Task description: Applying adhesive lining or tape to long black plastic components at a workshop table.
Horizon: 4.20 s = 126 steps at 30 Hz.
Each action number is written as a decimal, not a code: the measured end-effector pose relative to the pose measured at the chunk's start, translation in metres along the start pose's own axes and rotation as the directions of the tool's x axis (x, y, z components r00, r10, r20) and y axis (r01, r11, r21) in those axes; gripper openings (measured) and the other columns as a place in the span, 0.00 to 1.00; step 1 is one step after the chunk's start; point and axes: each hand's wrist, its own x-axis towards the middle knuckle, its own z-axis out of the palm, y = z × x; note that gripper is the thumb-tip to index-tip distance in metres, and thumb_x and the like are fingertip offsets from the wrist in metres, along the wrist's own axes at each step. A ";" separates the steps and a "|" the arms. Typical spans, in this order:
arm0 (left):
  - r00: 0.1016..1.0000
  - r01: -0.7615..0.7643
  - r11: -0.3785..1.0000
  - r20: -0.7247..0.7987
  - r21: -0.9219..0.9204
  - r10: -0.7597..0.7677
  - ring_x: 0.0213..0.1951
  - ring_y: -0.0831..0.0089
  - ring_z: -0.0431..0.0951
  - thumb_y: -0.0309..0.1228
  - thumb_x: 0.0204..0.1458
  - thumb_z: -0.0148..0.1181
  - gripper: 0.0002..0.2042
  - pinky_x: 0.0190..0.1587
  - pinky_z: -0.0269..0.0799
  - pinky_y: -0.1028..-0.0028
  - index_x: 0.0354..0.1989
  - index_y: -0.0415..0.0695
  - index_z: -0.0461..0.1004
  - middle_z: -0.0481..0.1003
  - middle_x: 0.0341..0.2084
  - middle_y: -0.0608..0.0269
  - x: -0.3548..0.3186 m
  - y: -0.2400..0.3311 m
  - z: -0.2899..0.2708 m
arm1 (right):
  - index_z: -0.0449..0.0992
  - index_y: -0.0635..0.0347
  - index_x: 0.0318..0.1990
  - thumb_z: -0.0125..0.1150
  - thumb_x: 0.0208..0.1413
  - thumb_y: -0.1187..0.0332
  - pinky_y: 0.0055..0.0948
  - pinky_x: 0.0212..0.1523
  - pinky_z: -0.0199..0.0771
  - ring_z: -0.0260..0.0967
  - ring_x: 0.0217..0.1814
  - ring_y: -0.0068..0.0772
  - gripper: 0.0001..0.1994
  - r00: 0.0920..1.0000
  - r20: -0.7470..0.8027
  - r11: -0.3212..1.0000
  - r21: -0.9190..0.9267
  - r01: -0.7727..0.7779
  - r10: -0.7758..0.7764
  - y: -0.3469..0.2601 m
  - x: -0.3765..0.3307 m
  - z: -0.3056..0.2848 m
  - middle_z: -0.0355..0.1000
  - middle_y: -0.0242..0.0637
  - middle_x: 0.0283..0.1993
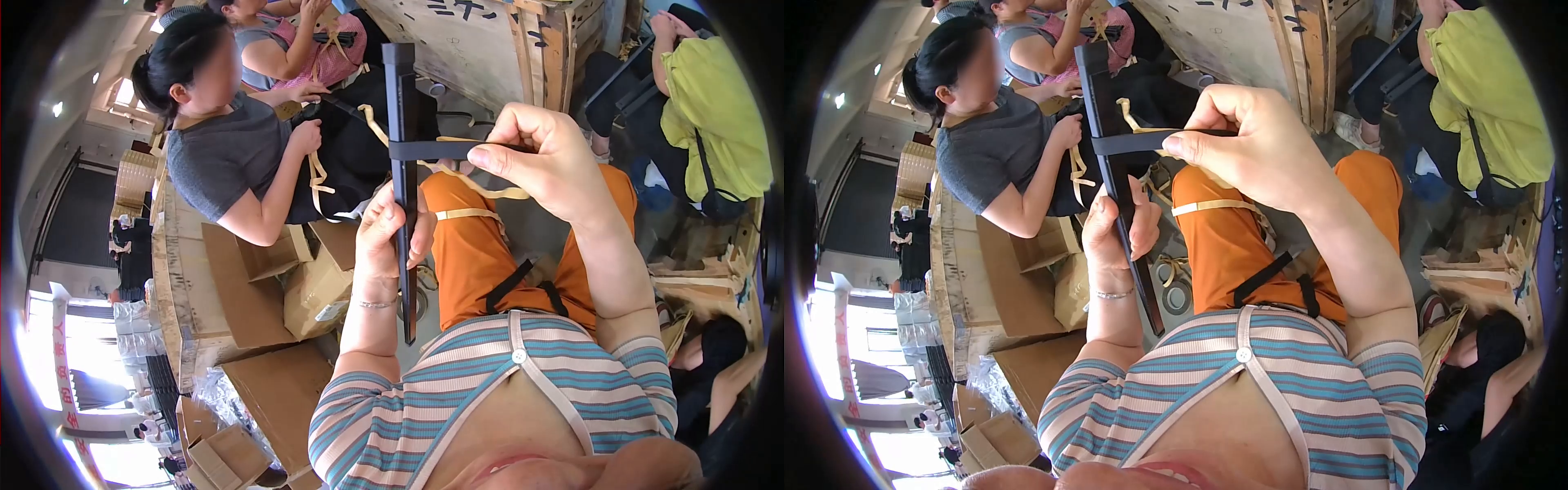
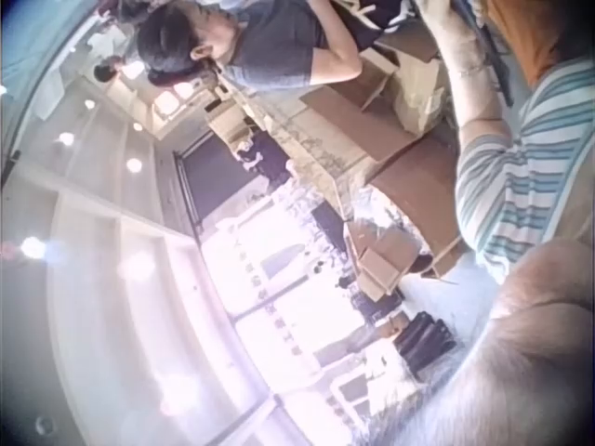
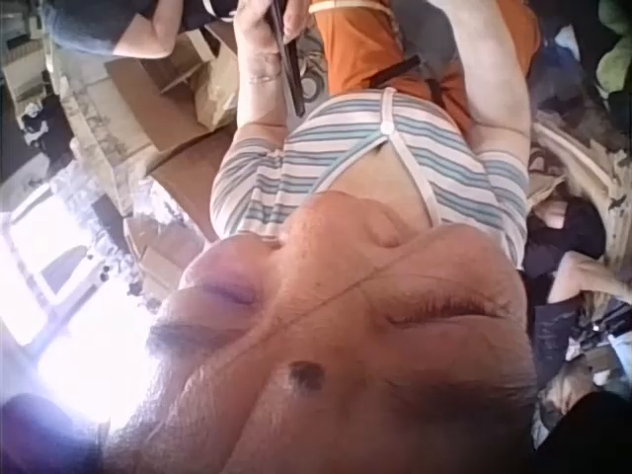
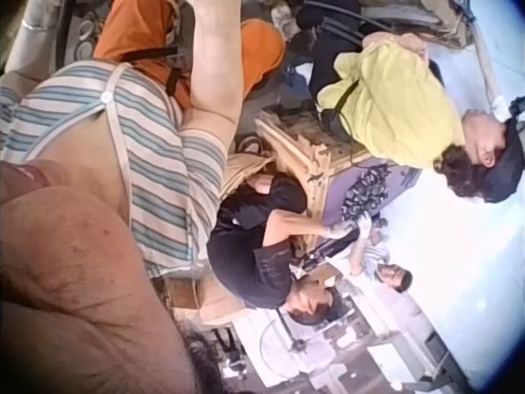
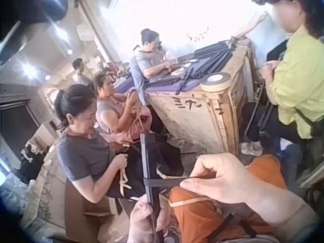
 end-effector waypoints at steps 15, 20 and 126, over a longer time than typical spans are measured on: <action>0.994 0.098 0.971 0.070 -0.217 -0.084 0.05 0.80 0.55 0.45 0.55 0.46 0.21 0.04 0.49 0.82 0.31 0.33 0.64 0.63 0.07 0.56 -0.003 -0.006 -0.004 | 0.67 0.61 0.20 0.64 0.47 0.70 0.15 0.19 0.51 0.52 0.20 0.09 0.12 0.999 -0.022 1.000 -0.018 -0.023 0.023 0.015 0.007 0.005 0.62 0.22 0.16; 0.990 0.133 0.956 0.076 -0.262 -0.117 0.04 0.79 0.55 0.45 0.55 0.45 0.21 0.05 0.50 0.82 0.29 0.33 0.64 0.63 0.07 0.56 -0.001 -0.009 -0.001 | 0.66 0.61 0.25 0.61 0.49 0.72 0.13 0.21 0.55 0.57 0.24 0.09 0.09 0.995 0.042 0.994 -0.069 -0.088 0.092 0.029 0.017 -0.001 0.64 0.24 0.22; 0.958 0.252 0.910 -0.219 0.329 -0.186 0.16 0.88 0.63 0.26 0.43 0.65 0.08 0.17 0.54 0.85 0.25 0.43 0.69 0.69 0.17 0.74 -0.033 -0.029 0.006 | 0.70 0.62 0.31 0.57 0.52 0.67 0.25 0.34 0.68 0.65 0.32 0.28 0.08 0.933 0.357 0.808 0.534 -0.249 0.051 0.066 -0.042 0.023 0.65 0.38 0.34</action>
